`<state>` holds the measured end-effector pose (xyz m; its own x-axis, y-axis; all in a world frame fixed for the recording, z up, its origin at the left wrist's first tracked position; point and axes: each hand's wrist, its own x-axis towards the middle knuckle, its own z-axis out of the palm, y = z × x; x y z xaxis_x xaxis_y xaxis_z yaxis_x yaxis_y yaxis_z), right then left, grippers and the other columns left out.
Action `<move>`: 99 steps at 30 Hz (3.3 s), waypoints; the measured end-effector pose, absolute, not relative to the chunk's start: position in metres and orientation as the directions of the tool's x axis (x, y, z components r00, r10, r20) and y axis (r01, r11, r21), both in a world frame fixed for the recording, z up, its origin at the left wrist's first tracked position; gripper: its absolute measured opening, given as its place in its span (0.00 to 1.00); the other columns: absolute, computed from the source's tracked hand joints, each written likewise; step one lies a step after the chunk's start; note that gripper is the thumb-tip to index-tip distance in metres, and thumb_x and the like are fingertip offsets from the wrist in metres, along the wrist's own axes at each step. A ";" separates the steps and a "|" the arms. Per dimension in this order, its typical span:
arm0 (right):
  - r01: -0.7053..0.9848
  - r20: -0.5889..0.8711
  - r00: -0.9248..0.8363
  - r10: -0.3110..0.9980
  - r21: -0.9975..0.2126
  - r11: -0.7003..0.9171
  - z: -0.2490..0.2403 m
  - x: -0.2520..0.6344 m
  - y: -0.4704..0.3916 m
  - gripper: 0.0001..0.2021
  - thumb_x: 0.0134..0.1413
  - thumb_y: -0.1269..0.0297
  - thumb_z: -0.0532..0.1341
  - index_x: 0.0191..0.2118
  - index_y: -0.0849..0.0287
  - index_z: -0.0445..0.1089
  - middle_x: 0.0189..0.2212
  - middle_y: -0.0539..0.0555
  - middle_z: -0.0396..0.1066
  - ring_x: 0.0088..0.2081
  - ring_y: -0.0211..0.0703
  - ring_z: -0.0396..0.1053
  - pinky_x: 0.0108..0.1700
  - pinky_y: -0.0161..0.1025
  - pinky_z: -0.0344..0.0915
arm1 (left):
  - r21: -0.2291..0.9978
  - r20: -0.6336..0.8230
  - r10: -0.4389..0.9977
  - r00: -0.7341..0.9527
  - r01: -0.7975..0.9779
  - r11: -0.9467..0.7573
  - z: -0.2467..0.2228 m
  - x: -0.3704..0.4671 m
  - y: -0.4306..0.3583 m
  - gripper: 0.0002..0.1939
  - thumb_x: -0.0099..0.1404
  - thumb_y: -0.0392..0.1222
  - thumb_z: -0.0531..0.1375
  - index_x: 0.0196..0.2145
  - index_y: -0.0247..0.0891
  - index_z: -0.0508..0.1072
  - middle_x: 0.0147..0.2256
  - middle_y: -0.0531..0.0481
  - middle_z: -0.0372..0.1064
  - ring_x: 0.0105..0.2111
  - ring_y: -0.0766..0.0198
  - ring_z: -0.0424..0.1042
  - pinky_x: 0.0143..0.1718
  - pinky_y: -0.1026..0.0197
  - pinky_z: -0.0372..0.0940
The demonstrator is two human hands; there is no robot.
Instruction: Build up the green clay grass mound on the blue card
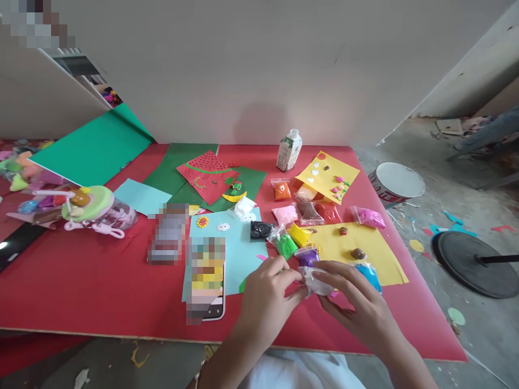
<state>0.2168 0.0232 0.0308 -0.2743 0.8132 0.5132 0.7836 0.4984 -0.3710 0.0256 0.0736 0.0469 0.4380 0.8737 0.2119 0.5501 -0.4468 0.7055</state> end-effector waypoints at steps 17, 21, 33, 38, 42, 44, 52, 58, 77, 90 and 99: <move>0.897 0.423 -0.124 0.898 -0.339 0.284 0.024 0.253 0.021 0.19 0.60 0.67 0.58 0.57 0.53 0.64 0.50 0.57 0.71 0.48 0.49 0.72 0.47 0.42 0.70 | 0.908 -0.279 0.946 0.164 -0.275 0.315 0.031 -0.004 0.063 0.05 0.65 0.44 0.54 0.33 0.41 0.62 0.28 0.58 0.58 0.21 0.73 0.57 0.21 0.68 0.62; 0.930 0.322 -0.015 0.947 -0.344 0.132 0.008 0.267 0.027 0.19 0.63 0.60 0.54 0.59 0.52 0.62 0.53 0.58 0.69 0.50 0.52 0.71 0.46 0.46 0.70 | 0.681 -0.411 0.892 0.188 -0.587 0.437 0.028 0.005 0.062 0.13 0.56 0.38 0.61 0.38 0.41 0.62 0.32 0.56 0.68 0.27 0.72 0.69 0.33 0.63 0.72; 0.468 0.218 -0.017 0.976 -0.861 0.201 0.041 0.175 0.042 0.05 0.57 0.61 0.63 0.36 0.54 0.74 0.31 0.53 0.77 0.32 0.44 0.76 0.32 0.36 0.73 | 0.853 -0.215 0.961 0.176 -0.446 0.272 0.025 0.025 0.044 0.18 0.66 0.52 0.58 0.49 0.45 0.58 0.52 0.41 0.72 0.60 0.54 0.63 0.61 0.43 0.58; 0.018 -0.112 -0.125 0.986 -0.994 -0.111 0.033 0.157 0.055 0.12 0.54 0.53 0.64 0.35 0.57 0.77 0.31 0.56 0.79 0.33 0.46 0.77 0.35 0.37 0.75 | 0.952 -0.085 0.965 0.249 -0.265 0.152 0.028 0.025 0.036 0.17 0.72 0.48 0.49 0.57 0.47 0.58 0.63 0.43 0.59 0.65 0.57 0.52 0.65 0.45 0.51; -0.069 -0.143 -0.142 0.980 -0.986 -0.153 0.027 0.161 0.059 0.12 0.51 0.54 0.66 0.30 0.59 0.76 0.25 0.54 0.77 0.28 0.43 0.76 0.32 0.35 0.75 | 0.999 0.022 0.975 0.223 0.022 -0.028 0.028 0.023 0.038 0.19 0.72 0.45 0.50 0.58 0.44 0.63 0.60 0.43 0.62 0.63 0.56 0.58 0.62 0.48 0.57; -0.031 -0.123 -0.111 0.986 -0.991 -0.127 0.028 0.164 0.058 0.13 0.51 0.54 0.66 0.29 0.59 0.75 0.24 0.54 0.77 0.27 0.43 0.76 0.29 0.34 0.74 | 0.987 0.069 0.989 0.134 0.133 -0.087 0.025 0.022 0.040 0.16 0.69 0.45 0.56 0.52 0.42 0.69 0.52 0.42 0.71 0.55 0.55 0.69 0.54 0.52 0.66; 0.244 0.007 0.006 1.000 -0.970 0.005 0.026 0.168 0.049 0.11 0.55 0.55 0.64 0.30 0.58 0.76 0.25 0.55 0.77 0.27 0.43 0.75 0.29 0.35 0.74 | 0.993 0.046 0.999 0.009 0.113 -0.046 0.023 0.014 0.047 0.08 0.63 0.45 0.63 0.32 0.39 0.78 0.31 0.47 0.76 0.35 0.61 0.76 0.36 0.62 0.72; 0.101 -0.015 0.038 0.999 -0.995 -0.019 0.026 0.168 0.046 0.11 0.52 0.55 0.66 0.33 0.58 0.75 0.27 0.55 0.78 0.29 0.44 0.76 0.31 0.37 0.76 | 0.991 -0.117 0.989 0.088 0.068 0.112 0.022 0.009 0.043 0.14 0.58 0.47 0.67 0.39 0.39 0.75 0.29 0.50 0.74 0.32 0.64 0.75 0.41 0.60 0.70; -0.118 -0.147 -0.080 0.986 -0.981 -0.156 0.014 0.162 0.046 0.09 0.47 0.57 0.70 0.30 0.58 0.78 0.27 0.55 0.79 0.30 0.43 0.77 0.33 0.38 0.77 | 0.962 0.177 0.983 0.056 0.200 -0.185 0.024 0.006 0.039 0.07 0.61 0.40 0.64 0.38 0.42 0.79 0.34 0.47 0.77 0.37 0.61 0.75 0.38 0.59 0.73; 0.012 -0.087 -0.044 0.995 -0.996 -0.087 0.021 0.162 0.046 0.08 0.52 0.58 0.67 0.30 0.58 0.76 0.27 0.54 0.77 0.30 0.42 0.76 0.33 0.36 0.75 | 0.994 -0.105 0.987 0.125 -0.010 0.107 0.017 0.003 0.042 0.10 0.58 0.44 0.66 0.36 0.38 0.75 0.32 0.49 0.74 0.32 0.65 0.74 0.36 0.64 0.72; -0.193 -0.241 -0.057 0.969 -0.950 -0.247 0.008 0.156 0.049 0.13 0.47 0.54 0.70 0.27 0.59 0.73 0.22 0.53 0.74 0.25 0.39 0.72 0.27 0.33 0.70 | 0.626 0.267 0.912 0.312 0.663 -0.410 0.026 -0.039 0.059 0.20 0.61 0.35 0.58 0.51 0.42 0.65 0.50 0.44 0.69 0.52 0.53 0.65 0.54 0.48 0.61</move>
